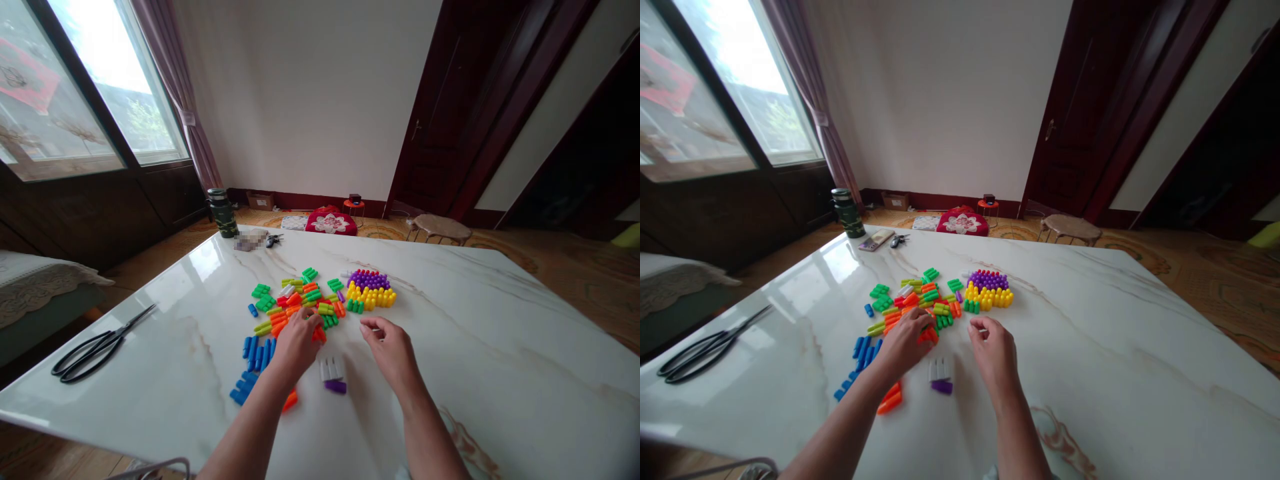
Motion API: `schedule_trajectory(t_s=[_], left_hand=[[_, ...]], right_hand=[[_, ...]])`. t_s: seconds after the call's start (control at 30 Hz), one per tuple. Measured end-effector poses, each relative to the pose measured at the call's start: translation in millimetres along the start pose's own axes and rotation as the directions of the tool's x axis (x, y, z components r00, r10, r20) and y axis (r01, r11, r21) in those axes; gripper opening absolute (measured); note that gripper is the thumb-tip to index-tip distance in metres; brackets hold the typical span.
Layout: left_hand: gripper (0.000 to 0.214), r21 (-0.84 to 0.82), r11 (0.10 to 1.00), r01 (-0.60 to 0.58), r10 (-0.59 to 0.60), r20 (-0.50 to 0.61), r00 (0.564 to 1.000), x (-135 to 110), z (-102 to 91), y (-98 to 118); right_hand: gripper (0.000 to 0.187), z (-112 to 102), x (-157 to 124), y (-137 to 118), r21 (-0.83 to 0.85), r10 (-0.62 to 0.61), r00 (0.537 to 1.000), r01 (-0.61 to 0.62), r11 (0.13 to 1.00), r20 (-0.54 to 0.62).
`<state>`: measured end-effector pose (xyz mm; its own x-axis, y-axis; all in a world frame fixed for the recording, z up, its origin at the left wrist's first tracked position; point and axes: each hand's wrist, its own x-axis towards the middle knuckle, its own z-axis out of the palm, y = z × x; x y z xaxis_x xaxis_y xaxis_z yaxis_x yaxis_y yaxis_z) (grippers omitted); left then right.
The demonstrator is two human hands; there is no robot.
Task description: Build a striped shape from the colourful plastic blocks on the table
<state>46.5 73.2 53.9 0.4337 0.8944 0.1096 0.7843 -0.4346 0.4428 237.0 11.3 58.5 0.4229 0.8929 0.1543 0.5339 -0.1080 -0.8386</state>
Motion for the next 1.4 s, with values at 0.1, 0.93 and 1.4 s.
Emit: schedule_trajectory(t_s=[0.1, 0.93, 1.4], left_hand=[[0.031, -0.021, 0.997, 0.075, -0.076, -0.044, 0.996, 0.4, -6.4, -4.4], [0.021, -0.158, 0.972, 0.175, -0.179, -0.008, 0.984, -13.1, -29.8, -6.5], [0.043, -0.200, 0.945, 0.258, -0.296, -0.193, 0.935, -13.0, -26.3, -9.1]], right_hand=[[0.030, 2.2, 0.2, -0.1, -0.014, -0.001, 1.000, 0.001, 1.000, 0.010], [0.046, 110.2, 90.2, -40.8, -0.302, -0.271, 0.938, 0.329, 0.895, 0.217], [0.026, 110.1, 56.9, -42.2, -0.030, -0.341, 0.936, 0.345, 0.938, 0.088]])
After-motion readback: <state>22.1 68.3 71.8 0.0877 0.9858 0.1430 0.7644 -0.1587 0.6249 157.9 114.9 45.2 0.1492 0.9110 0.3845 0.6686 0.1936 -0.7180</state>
